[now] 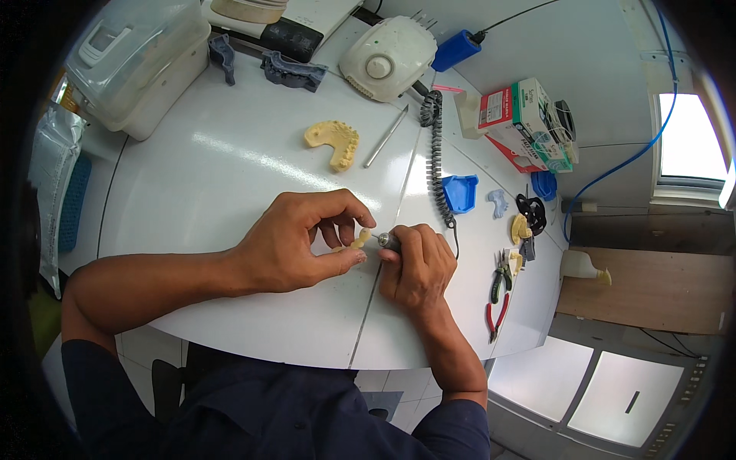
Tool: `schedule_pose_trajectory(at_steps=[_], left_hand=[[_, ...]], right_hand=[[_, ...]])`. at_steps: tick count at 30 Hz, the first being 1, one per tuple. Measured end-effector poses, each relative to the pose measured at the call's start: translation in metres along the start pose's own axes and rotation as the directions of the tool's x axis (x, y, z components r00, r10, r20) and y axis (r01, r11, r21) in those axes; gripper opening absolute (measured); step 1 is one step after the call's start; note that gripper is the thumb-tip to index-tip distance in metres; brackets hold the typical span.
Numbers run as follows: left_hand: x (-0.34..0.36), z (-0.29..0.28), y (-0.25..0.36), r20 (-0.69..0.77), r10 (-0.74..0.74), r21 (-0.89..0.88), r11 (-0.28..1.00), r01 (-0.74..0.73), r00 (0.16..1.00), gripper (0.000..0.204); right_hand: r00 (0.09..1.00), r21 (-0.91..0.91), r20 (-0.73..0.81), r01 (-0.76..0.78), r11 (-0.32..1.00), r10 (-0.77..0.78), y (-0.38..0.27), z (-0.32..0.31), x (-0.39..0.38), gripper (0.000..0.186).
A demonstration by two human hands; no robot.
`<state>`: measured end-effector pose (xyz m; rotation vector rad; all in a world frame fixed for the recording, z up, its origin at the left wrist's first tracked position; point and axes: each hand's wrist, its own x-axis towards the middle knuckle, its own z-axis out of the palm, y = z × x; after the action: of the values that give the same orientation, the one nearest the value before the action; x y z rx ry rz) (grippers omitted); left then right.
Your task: Trimming and shaping a dental bridge using a rotary handpiece tool.
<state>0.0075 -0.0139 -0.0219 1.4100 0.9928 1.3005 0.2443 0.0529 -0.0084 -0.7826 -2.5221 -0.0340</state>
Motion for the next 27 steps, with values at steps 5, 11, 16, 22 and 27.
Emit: schedule_pose_trajectory(at_steps=[5, 11, 16, 22, 27], left_hand=[[0.001, 0.001, -0.003, -0.016, 0.050, 0.004, 0.999, -0.050, 0.999, 0.032], [0.001, -0.001, -0.004, 0.015, -0.019, -0.019, 1.000, 0.019, 1.000, 0.036], [0.001, -0.007, 0.007, 0.077, -0.134, -0.052, 0.989, 0.138, 0.988, 0.034], [0.004, -0.006, 0.006, 0.129, -0.149, -0.229, 0.957, 0.176, 0.980, 0.031], [0.003, -0.007, 0.005, 0.186, -0.170, -0.317, 0.922, 0.223, 0.968, 0.029]], right_hand=[[1.000, 0.003, 0.005, -0.014, 1.000, 0.014, 0.000, -0.001, 0.001, 0.027], [1.000, 0.012, 0.007, -0.010, 1.000, 0.010, 0.000, -0.001, 0.002, 0.028], [1.000, 0.016, 0.011, 0.001, 1.000, -0.002, -0.002, -0.002, 0.003, 0.026], [1.000, 0.011, 0.009, -0.001, 1.000, 0.001, 0.000, -0.002, 0.002, 0.020], [1.000, 0.015, -0.010, -0.012, 1.000, 0.013, 0.001, -0.001, 0.001, 0.017]])
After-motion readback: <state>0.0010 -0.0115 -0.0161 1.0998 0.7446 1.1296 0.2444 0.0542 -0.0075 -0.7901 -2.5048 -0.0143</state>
